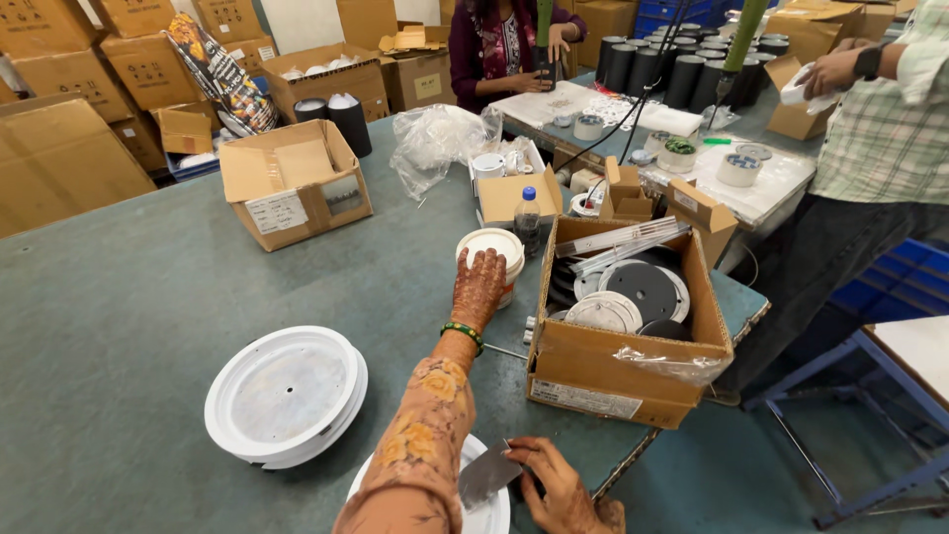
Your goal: The person scoops white paste from a container and spreads it evenly across the inner surface of circular LED light components using a small metal spatula. They handle multiple components one at a time, applying paste to each and placing them on the workbench.
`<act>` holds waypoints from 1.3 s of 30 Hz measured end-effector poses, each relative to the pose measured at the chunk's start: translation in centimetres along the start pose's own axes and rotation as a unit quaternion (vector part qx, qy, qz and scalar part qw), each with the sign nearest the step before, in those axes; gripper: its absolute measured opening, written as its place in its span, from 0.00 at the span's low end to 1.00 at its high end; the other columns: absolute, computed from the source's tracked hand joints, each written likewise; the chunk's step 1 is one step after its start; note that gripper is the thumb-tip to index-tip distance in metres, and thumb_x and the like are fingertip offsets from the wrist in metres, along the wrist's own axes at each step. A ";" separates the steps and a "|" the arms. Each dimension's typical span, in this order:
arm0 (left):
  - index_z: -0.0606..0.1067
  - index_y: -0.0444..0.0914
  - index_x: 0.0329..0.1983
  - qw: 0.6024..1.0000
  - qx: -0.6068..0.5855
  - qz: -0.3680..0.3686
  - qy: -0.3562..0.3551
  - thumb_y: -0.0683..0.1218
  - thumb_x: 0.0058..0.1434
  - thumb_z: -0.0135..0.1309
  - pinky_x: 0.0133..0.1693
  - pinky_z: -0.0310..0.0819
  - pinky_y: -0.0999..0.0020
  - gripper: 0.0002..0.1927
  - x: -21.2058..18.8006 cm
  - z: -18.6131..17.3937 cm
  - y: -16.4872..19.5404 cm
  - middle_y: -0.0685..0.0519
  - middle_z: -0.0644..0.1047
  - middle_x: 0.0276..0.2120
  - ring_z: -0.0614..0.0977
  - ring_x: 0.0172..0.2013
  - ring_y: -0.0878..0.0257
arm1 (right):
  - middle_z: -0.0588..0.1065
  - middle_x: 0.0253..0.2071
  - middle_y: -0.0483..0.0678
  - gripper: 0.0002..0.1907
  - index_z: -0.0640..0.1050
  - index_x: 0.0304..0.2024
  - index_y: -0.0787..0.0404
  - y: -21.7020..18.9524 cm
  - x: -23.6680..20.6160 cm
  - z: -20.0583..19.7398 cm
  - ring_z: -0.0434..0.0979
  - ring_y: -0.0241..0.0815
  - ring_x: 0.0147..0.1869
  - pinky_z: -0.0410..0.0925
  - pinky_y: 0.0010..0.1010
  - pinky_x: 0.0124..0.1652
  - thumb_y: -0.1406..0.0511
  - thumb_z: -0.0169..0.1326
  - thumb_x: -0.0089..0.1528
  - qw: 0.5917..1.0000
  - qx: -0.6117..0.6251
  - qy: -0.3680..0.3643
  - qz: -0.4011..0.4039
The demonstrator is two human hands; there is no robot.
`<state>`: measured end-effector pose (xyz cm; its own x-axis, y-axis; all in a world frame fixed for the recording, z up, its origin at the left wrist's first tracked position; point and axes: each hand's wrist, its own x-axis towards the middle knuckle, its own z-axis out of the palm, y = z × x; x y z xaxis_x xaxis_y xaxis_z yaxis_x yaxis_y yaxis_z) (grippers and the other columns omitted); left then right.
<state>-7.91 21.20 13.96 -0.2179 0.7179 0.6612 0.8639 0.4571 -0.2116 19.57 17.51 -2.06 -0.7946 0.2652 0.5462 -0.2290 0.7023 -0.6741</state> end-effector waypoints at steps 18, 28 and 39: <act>0.72 0.46 0.44 0.983 0.009 0.175 -0.049 0.42 0.64 0.50 0.62 0.58 0.53 0.07 -6.8 -4.8 -4.6 0.55 0.73 0.35 0.79 0.43 0.62 | 0.75 0.55 0.54 0.21 0.76 0.52 0.62 -3.2 0.9 -0.6 0.79 0.55 0.58 0.73 0.38 0.53 0.74 0.60 0.55 1.000 -0.016 0.007 -0.009; 0.69 0.42 0.62 0.961 -0.145 0.186 -0.142 0.57 0.39 0.65 0.58 0.56 0.45 0.43 -17.8 -13.9 -12.6 0.51 0.78 0.45 0.78 0.51 0.56 | 0.75 0.54 0.53 0.20 0.77 0.50 0.60 -3.0 0.7 -0.2 0.79 0.53 0.55 0.74 0.36 0.50 0.74 0.60 0.55 1.000 -0.015 0.014 0.016; 0.79 0.42 0.46 0.971 -0.164 0.035 -0.168 0.54 0.59 0.60 0.51 0.67 0.52 0.16 -17.1 -12.2 -5.4 0.52 0.78 0.41 0.79 0.48 0.58 | 0.76 0.54 0.50 0.18 0.79 0.49 0.59 -3.6 0.7 -0.9 0.82 0.46 0.47 0.75 0.31 0.43 0.75 0.57 0.56 0.999 -0.044 0.016 0.013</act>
<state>-3.27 0.06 12.59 -0.2417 0.8973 0.3694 0.9682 0.2485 0.0297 20.37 15.74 1.17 -0.7804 0.3047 0.5460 -0.1573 0.7494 -0.6431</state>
